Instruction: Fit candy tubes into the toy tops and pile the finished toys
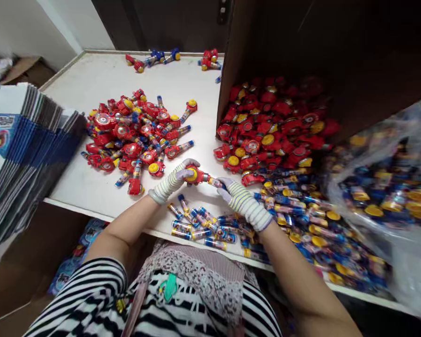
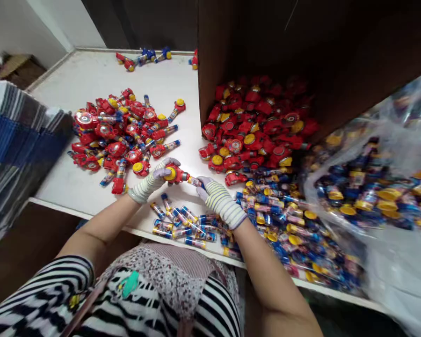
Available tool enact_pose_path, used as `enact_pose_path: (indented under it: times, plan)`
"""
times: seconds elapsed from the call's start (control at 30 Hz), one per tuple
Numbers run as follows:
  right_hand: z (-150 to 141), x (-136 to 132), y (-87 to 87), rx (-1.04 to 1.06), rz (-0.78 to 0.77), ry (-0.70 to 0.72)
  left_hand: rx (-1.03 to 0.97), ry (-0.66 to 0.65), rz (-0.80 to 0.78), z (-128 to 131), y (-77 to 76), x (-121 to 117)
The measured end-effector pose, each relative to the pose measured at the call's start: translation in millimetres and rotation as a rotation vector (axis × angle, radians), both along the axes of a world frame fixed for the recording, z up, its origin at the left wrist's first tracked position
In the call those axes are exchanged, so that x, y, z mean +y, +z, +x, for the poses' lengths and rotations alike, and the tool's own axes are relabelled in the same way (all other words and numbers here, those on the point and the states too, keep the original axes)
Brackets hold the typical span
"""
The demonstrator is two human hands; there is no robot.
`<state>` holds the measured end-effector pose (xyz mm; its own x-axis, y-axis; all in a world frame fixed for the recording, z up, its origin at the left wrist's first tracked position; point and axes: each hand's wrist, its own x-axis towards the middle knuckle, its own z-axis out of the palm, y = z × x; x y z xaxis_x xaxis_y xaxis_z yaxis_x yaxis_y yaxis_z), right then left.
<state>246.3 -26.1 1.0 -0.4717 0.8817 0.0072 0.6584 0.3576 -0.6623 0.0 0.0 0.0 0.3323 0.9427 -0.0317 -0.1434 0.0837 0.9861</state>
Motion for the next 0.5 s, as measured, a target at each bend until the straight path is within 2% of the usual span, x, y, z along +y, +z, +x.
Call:
enact_pose_path:
  times: [0.17, 0.27, 0.33, 0.43, 0.5]
  plan:
    - [-13, -27, 16.4, -0.228, 0.032, -0.043, 0.212, -0.179, 0.101, 2, 30.5, -7]
    - [-15, -38, 25.1, -0.351, 0.033, -0.017, 0.311, -0.259, 0.174, 6, 41.8, -10]
    - [-15, -42, 29.5, -0.379, 0.045, -0.055, 0.307, -0.183, 0.186, 13, 41.6, -13]
    - [-13, -45, 36.1, -0.413, 0.082, -0.139, 0.261, 0.018, 0.194, 24, 34.6, -16]
    - [-12, -47, 40.9, -0.448, 0.092, -0.112, 0.263, 0.019, 0.222, 27, 31.0, -15]
